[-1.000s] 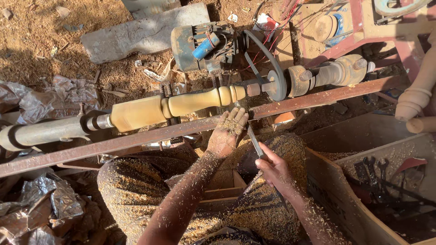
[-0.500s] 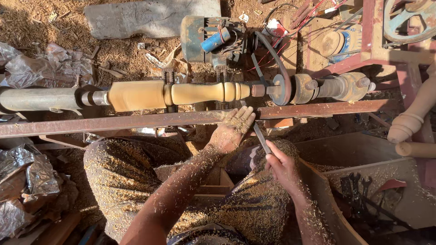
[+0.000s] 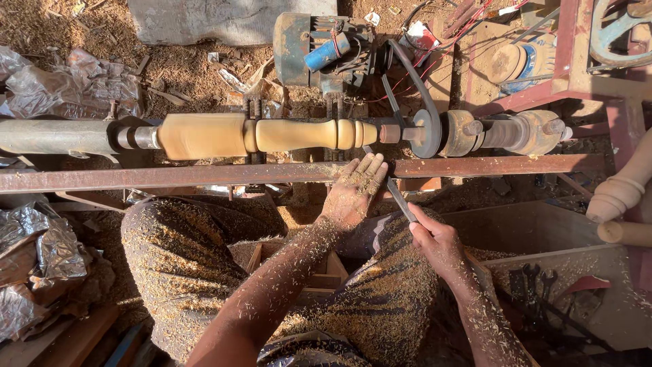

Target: The person shapes a rotating wooden piece on a lathe using a handheld chisel. They hold the tool against the wood to carve detail and occasionally reach into a nearby container of parts.

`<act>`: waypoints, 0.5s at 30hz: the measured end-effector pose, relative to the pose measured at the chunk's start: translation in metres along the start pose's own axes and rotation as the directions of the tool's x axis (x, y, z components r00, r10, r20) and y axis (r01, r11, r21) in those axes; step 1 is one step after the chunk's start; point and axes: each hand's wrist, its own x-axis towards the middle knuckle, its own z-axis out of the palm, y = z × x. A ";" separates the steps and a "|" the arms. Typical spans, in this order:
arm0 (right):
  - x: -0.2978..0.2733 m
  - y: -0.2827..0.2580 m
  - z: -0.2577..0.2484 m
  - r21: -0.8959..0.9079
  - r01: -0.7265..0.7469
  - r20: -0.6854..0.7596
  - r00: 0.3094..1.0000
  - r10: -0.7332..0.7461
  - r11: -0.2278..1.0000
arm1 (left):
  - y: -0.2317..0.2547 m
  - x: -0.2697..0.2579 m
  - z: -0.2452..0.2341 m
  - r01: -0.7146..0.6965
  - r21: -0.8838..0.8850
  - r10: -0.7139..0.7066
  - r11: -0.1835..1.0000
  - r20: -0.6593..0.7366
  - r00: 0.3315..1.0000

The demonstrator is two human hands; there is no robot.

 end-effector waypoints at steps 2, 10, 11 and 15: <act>0.001 0.001 -0.001 -0.012 0.011 0.002 1.000 -0.011 1.000 | 0.000 0.000 0.001 -0.006 -0.023 0.006 1.000 -0.014 1.000; 0.001 -0.005 -0.002 -0.062 -0.005 0.008 1.000 0.005 0.998 | 0.003 0.003 0.002 0.019 -0.076 -0.024 0.997 -0.055 0.998; 0.002 -0.005 -0.003 -0.062 -0.018 0.008 1.000 0.018 0.998 | 0.003 0.003 0.002 0.018 -0.067 -0.022 0.998 -0.049 0.999; 0.002 -0.005 -0.004 -0.056 -0.028 0.007 1.000 0.029 0.998 | 0.003 0.004 0.004 0.014 -0.055 -0.017 0.998 -0.064 0.998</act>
